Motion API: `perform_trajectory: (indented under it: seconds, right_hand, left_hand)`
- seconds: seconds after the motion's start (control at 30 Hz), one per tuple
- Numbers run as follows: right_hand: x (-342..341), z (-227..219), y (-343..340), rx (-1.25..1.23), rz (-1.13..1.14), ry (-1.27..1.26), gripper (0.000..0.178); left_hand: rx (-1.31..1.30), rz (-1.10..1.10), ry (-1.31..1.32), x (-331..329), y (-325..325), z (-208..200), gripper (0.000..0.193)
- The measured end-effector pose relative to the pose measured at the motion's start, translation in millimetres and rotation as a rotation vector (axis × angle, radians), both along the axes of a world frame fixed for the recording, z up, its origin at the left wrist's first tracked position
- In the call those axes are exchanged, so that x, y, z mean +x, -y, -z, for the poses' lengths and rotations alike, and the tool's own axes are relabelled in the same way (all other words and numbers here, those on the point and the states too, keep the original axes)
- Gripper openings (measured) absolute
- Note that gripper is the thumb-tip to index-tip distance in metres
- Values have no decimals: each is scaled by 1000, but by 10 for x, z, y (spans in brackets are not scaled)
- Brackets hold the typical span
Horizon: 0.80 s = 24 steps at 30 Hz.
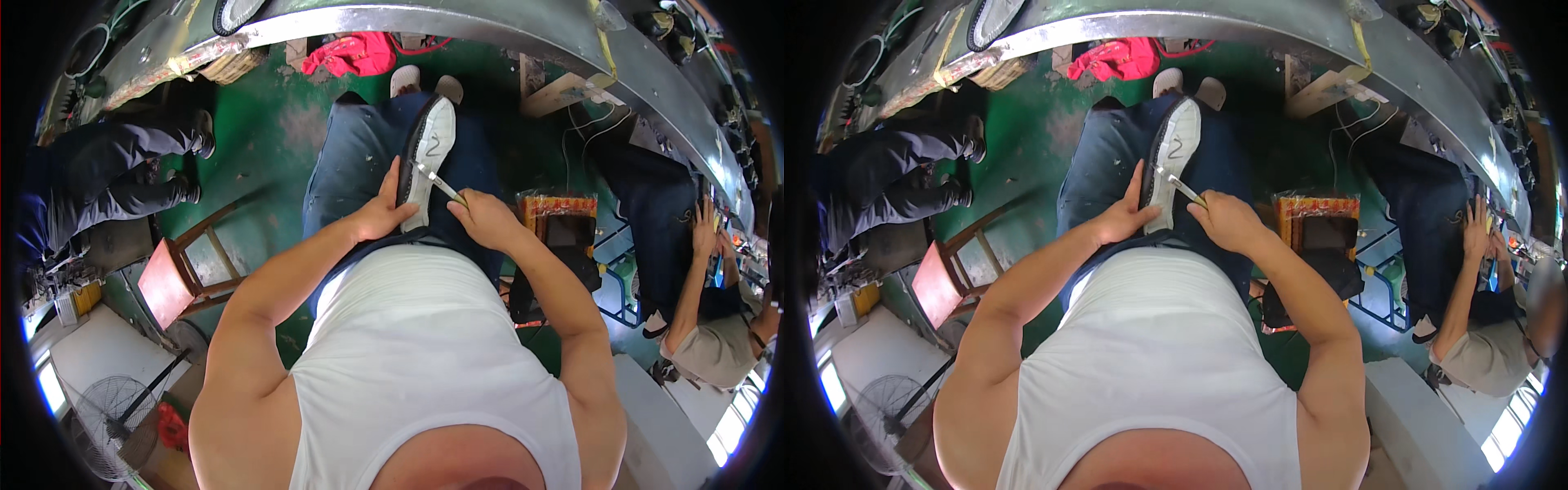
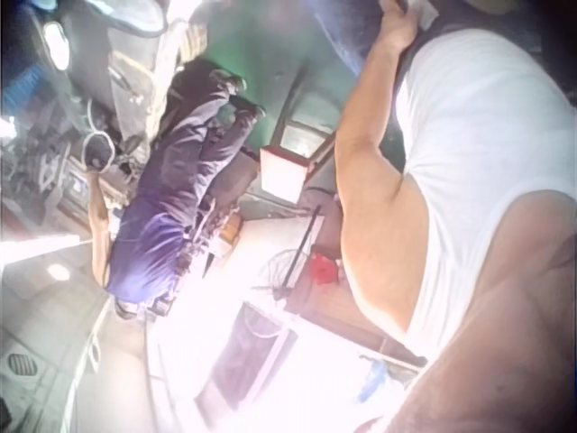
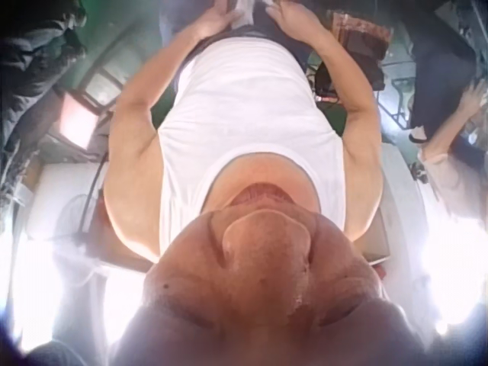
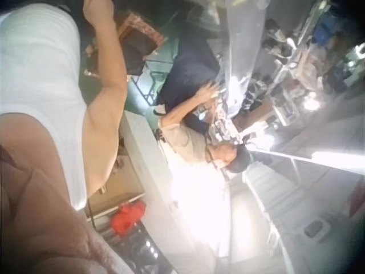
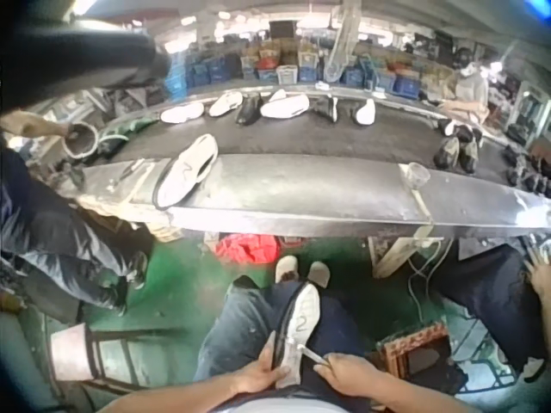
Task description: Manually shaping and trimming shoe uppers using specialized pliers in a factory setting.
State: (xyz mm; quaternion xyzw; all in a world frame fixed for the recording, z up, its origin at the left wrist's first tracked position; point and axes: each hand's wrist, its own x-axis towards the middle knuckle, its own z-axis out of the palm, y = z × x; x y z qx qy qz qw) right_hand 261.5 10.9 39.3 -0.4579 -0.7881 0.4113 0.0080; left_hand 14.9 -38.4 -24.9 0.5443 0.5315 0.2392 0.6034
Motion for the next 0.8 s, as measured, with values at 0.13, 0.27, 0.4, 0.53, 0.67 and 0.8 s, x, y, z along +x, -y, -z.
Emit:
perform_trajectory:
  seconds: [0.13,0.27,0.4,0.53,0.67,0.8]
  right_hand:
    - [66,-99,-53,-98,91,-167,35]
    - [289,154,44,-218,501,-543,35]
    - [389,473,36,-369,602,-555,42]
    - [291,585,20,-347,574,-454,42]
    - [255,440,-167,-379,545,-409,41]
    - [279,533,-249,-443,551,-438,41]
  left_hand:
    - [77,17,-171,-20,-111,-253,95]
    - [-349,-316,574,-298,-249,-780,72]
    - [-186,-316,668,-653,-488,-1610,73]
    - [2,-282,582,-685,-1791,-2271,73]
    - [382,-197,-119,-465,-3603,-2640,72]
    - [899,-86,-1102,-442,-4818,-2204,63]
